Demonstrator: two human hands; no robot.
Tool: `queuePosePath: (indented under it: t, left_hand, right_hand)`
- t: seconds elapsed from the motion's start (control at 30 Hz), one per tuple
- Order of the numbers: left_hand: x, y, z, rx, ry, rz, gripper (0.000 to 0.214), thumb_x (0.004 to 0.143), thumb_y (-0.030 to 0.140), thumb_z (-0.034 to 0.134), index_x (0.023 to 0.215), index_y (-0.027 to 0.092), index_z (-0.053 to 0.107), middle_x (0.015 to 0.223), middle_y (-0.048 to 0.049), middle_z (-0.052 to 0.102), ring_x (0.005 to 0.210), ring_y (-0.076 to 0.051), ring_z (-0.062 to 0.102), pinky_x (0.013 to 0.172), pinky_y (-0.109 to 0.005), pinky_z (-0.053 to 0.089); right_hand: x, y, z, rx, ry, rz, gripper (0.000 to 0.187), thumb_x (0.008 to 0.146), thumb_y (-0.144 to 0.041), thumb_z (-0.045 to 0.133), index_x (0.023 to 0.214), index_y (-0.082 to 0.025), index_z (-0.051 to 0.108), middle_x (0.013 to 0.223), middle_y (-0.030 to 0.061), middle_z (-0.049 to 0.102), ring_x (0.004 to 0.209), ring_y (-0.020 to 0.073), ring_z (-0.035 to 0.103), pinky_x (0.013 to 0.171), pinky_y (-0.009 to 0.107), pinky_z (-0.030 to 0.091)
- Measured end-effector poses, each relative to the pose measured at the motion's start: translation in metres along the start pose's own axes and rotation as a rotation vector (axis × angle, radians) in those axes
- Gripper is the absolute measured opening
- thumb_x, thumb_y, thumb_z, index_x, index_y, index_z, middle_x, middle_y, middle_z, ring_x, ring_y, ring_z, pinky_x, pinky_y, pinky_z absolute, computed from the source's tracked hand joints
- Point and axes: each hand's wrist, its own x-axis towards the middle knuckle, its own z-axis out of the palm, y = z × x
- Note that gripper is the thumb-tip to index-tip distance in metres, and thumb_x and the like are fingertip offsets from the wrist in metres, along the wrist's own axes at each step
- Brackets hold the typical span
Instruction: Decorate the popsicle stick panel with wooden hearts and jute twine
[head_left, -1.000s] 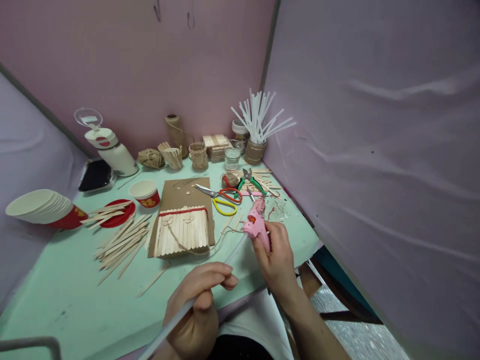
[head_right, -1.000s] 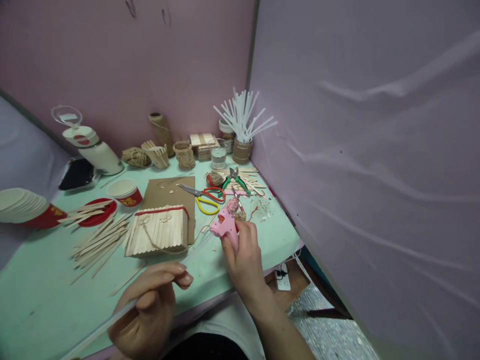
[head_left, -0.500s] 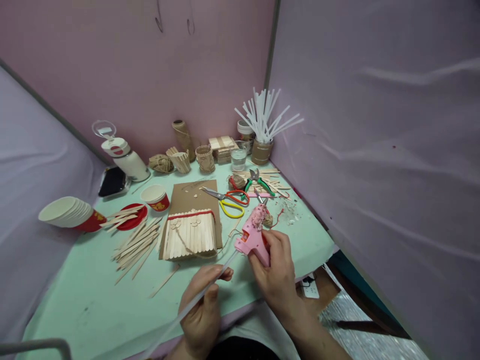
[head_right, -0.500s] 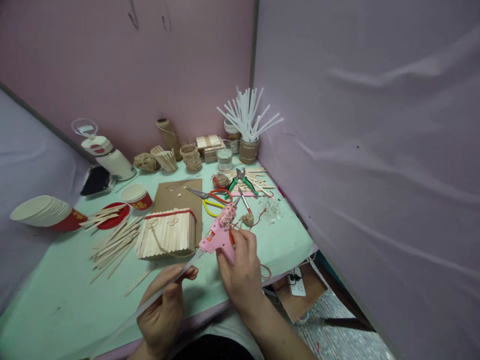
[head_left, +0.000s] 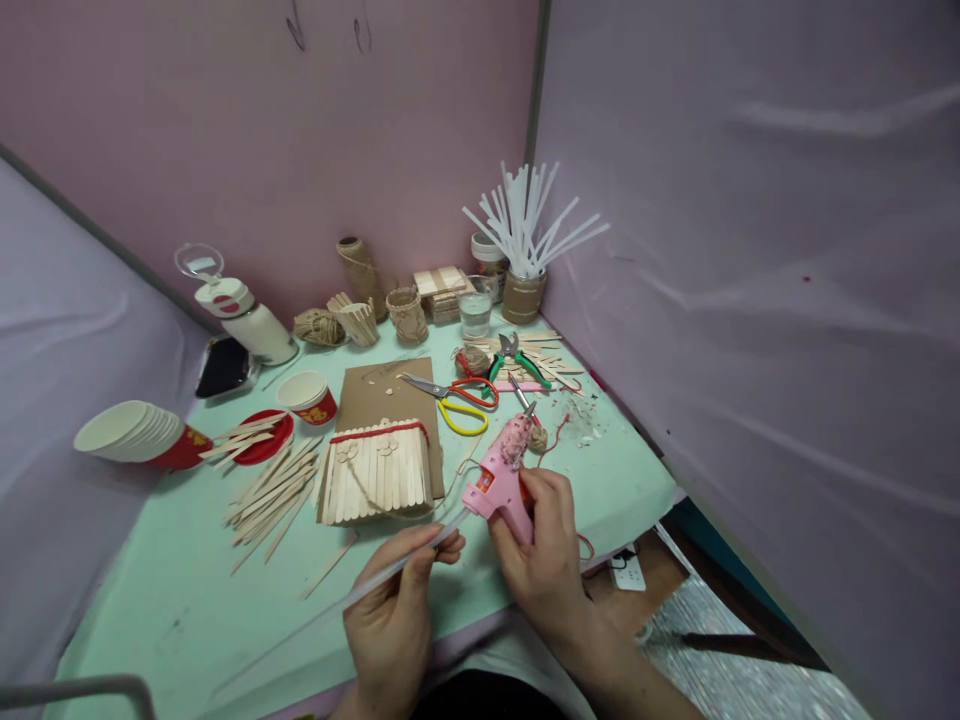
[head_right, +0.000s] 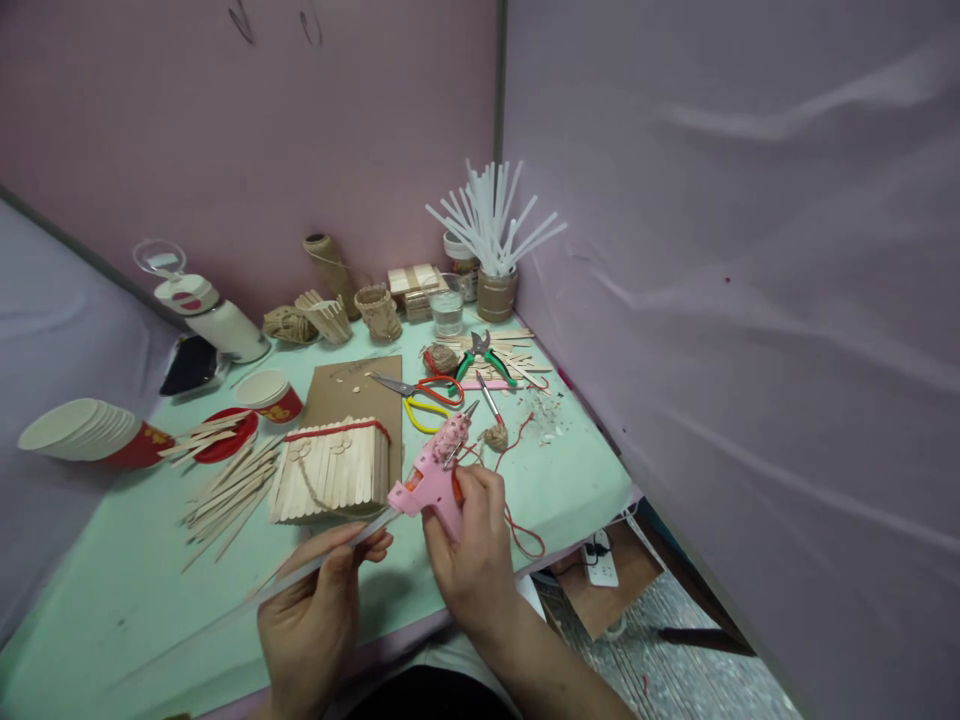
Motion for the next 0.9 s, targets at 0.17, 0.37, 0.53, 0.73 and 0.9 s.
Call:
queuePosePath:
  t: [0.17, 0.37, 0.53, 0.73, 0.9]
  left_hand:
    - [0.001, -0.006, -0.003, 0.089, -0.047, 0.148, 0.016, 0.085, 0.018, 0.067, 0.099, 0.021, 0.074, 0.082, -0.0026, 0.077, 0.071, -0.016, 0.073, 0.069, -0.026, 0.061]
    - [-0.001, -0.017, 0.003, -0.080, 0.023, -0.041, 0.011, 0.085, 0.024, 0.069, 0.094, 0.020, 0.074, 0.080, -0.0036, 0.077, 0.066, -0.015, 0.072, 0.065, -0.026, 0.061]
    - [-0.002, -0.017, 0.006, -0.154, 0.040, -0.092, 0.013, 0.083, 0.026, 0.071, 0.093, 0.019, 0.074, 0.078, -0.0046, 0.076, 0.065, -0.015, 0.071, 0.062, -0.027, 0.061]
    - [-0.001, -0.017, 0.005, -0.106, 0.009, -0.046, 0.012, 0.084, 0.024, 0.069, 0.093, 0.019, 0.074, 0.078, -0.0046, 0.075, 0.066, -0.015, 0.070, 0.063, -0.027, 0.060]
    - [0.003, -0.012, 0.008, -0.049, -0.032, -0.053, 0.011, 0.085, 0.025, 0.068, 0.091, 0.018, 0.074, 0.076, -0.0046, 0.076, 0.064, -0.015, 0.071, 0.062, -0.025, 0.060]
  right_hand:
    - [-0.001, 0.002, 0.004, -0.001, -0.002, 0.026, 0.032, 0.090, -0.018, 0.053, 0.121, -0.019, 0.046, 0.107, 0.0115, 0.050, 0.101, 0.0249, 0.052, 0.084, 0.044, 0.050]
    - [-0.004, 0.002, 0.007, -0.064, 0.052, -0.012, 0.042, 0.090, -0.018, 0.053, 0.130, -0.019, 0.040, 0.109, 0.0128, 0.048, 0.104, 0.0264, 0.052, 0.085, 0.045, 0.051]
    - [-0.005, 0.001, 0.006, -0.071, 0.054, -0.015, 0.043, 0.089, -0.017, 0.053, 0.130, -0.018, 0.040, 0.109, 0.0129, 0.048, 0.104, 0.0270, 0.052, 0.084, 0.046, 0.051]
    - [-0.006, 0.003, 0.006, -0.061, 0.053, 0.003, 0.041, 0.089, -0.017, 0.053, 0.128, -0.020, 0.041, 0.108, 0.0122, 0.048, 0.103, 0.0267, 0.051, 0.084, 0.047, 0.051]
    - [-0.006, 0.006, 0.004, -0.037, 0.052, 0.036, 0.039, 0.089, -0.017, 0.052, 0.126, -0.019, 0.042, 0.107, 0.0112, 0.048, 0.103, 0.0259, 0.051, 0.085, 0.045, 0.050]
